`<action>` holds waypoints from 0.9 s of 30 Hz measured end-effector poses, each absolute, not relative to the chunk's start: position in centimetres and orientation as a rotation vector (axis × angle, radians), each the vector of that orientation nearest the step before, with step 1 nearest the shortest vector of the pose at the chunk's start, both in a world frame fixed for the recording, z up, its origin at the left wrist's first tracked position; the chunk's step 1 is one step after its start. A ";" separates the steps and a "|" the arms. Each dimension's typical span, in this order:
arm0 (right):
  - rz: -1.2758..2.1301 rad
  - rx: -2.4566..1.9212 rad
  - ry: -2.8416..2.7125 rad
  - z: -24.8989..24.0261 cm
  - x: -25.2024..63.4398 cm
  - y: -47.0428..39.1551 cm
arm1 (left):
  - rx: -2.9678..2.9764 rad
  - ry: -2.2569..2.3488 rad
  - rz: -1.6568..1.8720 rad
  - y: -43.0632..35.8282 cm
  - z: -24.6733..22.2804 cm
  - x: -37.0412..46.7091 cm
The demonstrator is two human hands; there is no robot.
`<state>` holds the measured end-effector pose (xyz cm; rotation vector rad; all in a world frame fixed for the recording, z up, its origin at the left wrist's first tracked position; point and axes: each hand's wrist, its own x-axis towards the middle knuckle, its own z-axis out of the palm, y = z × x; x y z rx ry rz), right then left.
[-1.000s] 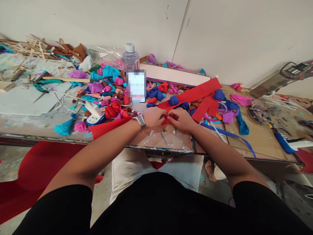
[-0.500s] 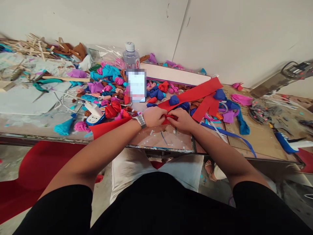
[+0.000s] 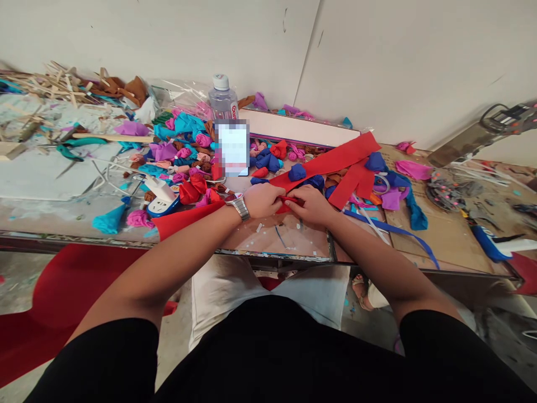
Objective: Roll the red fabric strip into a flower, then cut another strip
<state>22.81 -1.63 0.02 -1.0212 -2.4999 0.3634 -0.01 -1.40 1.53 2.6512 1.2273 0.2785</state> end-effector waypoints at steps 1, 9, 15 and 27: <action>0.359 -1.022 -2.498 0.0 22.8 -1.6 | 2.650 1.221 0.281 -1.4 1.6 0.0; 0.327 -1.037 -2.486 0.0 22.8 -1.7 | 2.626 1.217 0.288 -1.4 1.7 -0.1; 0.279 -1.024 -2.491 -0.2 22.9 -1.6 | 2.643 1.221 0.284 -1.3 1.5 -0.1; 0.275 -1.021 -2.482 0.0 22.8 -1.7 | 2.628 1.230 0.299 -1.4 1.7 -0.1</action>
